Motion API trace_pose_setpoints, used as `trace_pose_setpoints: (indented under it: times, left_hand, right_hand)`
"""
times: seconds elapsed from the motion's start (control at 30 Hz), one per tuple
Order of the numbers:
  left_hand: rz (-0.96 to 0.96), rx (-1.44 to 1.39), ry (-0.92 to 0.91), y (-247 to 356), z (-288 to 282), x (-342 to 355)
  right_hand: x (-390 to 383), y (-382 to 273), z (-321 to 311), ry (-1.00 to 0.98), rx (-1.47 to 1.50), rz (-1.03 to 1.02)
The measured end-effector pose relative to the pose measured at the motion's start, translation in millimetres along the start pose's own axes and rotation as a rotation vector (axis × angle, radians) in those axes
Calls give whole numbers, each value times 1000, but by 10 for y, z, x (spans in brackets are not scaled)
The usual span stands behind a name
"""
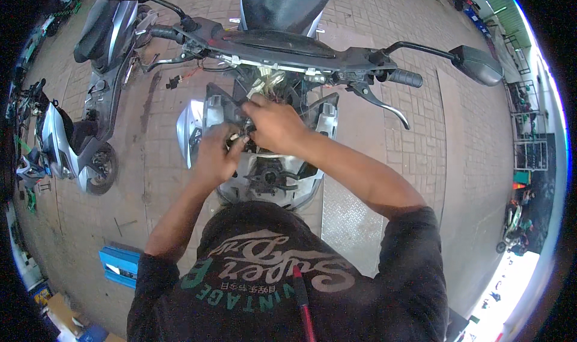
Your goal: The person repairs electrical wiring on a motorcycle by stripping wire insulation with pliers, connecting wires by hand, and securing the connections with electrical tape.
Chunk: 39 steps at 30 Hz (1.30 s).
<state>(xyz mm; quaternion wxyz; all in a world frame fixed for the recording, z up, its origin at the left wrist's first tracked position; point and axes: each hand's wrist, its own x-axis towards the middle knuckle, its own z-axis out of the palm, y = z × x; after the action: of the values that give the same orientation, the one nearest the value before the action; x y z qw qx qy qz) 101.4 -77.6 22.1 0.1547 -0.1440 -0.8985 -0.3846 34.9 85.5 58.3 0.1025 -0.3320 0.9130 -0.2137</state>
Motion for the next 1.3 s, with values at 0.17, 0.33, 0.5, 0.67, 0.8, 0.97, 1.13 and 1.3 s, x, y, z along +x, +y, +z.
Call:
trace_pose_setpoints:
  times: [0.17,0.33,0.5,0.67,0.8,0.97,1.13,1.3]
  left_hand:
    - [347,306,31,-103,-49,-7]
    - [322,270,60,-109,-55,8]
    - [-577,-582,-132,114,-59,43]
    - [-974,-1339,-52,106,35,80]
    - [-1022,-1344,-100,121,19,22]
    - [-185,-183,-62,13,-50,-22]
    - [-11,133,-73,7,-120,11]
    - [-174,1,-116,60,-126,24]
  right_hand:
    - [158,46,-227,-328,263,125]
    - [100,116,-146,-165,353,33]
    - [-51,165,47,224,346,-157]
    - [-155,284,274,640,59,-506]
    - [-226,298,220,472,25,-480]
    - [-3,229,-88,32,298,-197]
    - [203,133,-261,-274,137,-114]
    - [81,-14,-260,-155,-89,-184]
